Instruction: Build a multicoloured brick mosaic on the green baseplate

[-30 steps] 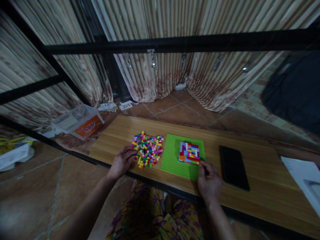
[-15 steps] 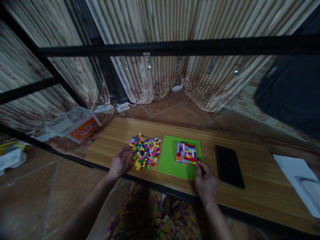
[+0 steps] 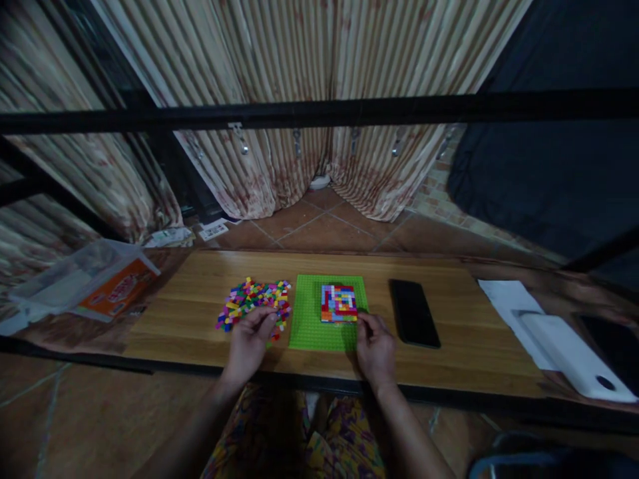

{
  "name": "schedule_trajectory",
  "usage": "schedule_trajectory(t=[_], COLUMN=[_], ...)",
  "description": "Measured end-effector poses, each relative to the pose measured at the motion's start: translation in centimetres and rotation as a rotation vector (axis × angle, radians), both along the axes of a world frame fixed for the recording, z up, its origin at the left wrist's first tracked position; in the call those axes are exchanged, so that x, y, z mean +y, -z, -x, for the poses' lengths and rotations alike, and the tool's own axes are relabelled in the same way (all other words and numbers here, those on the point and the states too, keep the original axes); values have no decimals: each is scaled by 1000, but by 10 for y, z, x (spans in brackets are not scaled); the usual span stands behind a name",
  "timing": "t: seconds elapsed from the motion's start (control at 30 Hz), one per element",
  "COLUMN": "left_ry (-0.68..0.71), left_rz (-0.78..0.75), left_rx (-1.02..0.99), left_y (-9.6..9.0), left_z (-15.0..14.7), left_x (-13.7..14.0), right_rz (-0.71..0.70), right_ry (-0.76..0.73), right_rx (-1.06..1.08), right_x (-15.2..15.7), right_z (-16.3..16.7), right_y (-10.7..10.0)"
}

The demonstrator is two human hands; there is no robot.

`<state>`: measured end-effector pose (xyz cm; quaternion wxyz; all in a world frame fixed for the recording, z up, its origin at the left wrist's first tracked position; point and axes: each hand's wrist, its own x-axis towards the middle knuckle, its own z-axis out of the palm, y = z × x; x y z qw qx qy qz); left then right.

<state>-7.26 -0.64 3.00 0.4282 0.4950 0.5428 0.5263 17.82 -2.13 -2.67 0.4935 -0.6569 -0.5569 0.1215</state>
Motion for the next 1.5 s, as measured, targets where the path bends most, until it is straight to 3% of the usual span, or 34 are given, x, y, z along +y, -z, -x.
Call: schedule_trajectory(t=[0.27, 0.47, 0.57, 0.73, 0.9, 1.0, 1.5], left_ry=[153, 132, 146, 185, 194, 212, 158], left_rz=[160, 323, 352, 261, -112, -254, -275], left_rx=[-192, -474, -503, -236, 360, 549, 538], left_y=[-1, -5, -7, -1, -1, -3, 8], left_z=[-60, -70, -70, -76, -81, -83, -87], left_x=[9, 15, 16, 19, 21, 23, 31], right_rz=[16, 21, 24, 0, -1, 7, 23], right_ry=[-18, -19, -26, -33, -35, -31, -30], right_rx=[20, 26, 42, 52, 54, 57, 69], right_x=[-1, -1, 0, 0, -1, -1, -1], right_z=[4, 5, 6, 6, 7, 7, 7], right_y=[-6, -9, -10, -10, -12, -13, -11])
